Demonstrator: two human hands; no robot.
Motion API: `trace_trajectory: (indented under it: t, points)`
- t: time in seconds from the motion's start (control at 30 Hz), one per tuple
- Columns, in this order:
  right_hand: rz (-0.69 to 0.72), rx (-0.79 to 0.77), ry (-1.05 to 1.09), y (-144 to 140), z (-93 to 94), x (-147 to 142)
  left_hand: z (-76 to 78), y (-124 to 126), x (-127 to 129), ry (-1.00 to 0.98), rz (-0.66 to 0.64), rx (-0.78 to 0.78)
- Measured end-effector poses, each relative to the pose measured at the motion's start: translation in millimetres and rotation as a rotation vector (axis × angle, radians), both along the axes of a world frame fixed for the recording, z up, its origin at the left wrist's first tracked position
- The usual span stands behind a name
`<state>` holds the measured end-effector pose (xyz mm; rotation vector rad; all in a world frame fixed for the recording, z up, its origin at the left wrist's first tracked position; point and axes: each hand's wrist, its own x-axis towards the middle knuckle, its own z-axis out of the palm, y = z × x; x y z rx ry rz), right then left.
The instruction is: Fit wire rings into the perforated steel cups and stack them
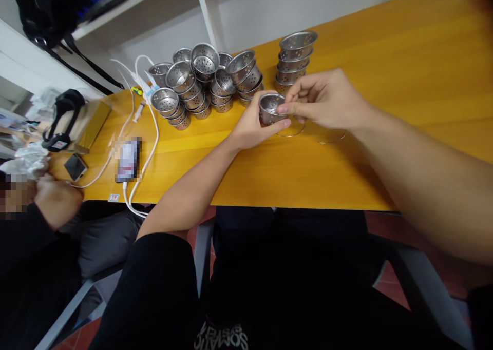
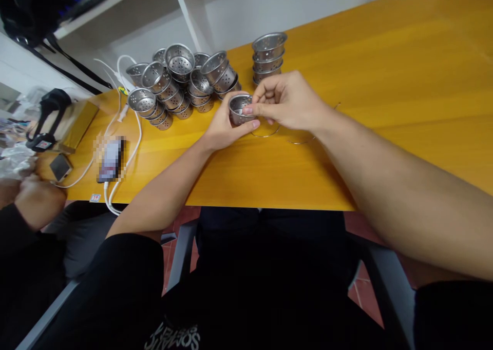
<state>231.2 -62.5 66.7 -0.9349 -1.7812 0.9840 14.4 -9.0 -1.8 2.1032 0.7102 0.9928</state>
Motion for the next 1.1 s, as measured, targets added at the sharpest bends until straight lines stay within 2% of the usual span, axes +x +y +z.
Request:
trace_trajectory:
  t: [0.17, 0.27, 0.43, 0.67, 0.8, 1.0, 1.1]
  points:
    - [-0.106, 0.143, 0.004, -2, -1.3, 1, 0.9, 1, 0, -0.035, 0.023, -0.037]
    - [-0.175, 0.233, -0.124, -3, -1.2, 4, 1.0, 3, -2, -0.067, 0.049, -0.053]
    - [-0.122, 0.383, -0.219, 3, -6.2, 10, -0.2, 5, -3, -0.098, 0.084, -0.088]
    - [0.019, 0.309, -0.277, 12, -26.3, 14, -1.0, 6, -7, -0.059, 0.03, -0.026]
    - [0.041, 0.331, -0.303, 10, -23.5, 15, -5.9, 11, -7, -0.046, -0.009, -0.021]
    - [0.003, 0.371, -0.315, 17, -7.9, 40, -10.7, 11, -3, -0.102, -0.015, -0.131]
    - [-0.146, 0.419, -0.424, 30, -6.4, 69, -9.1, 10, -5, -0.062, 0.02, -0.186]
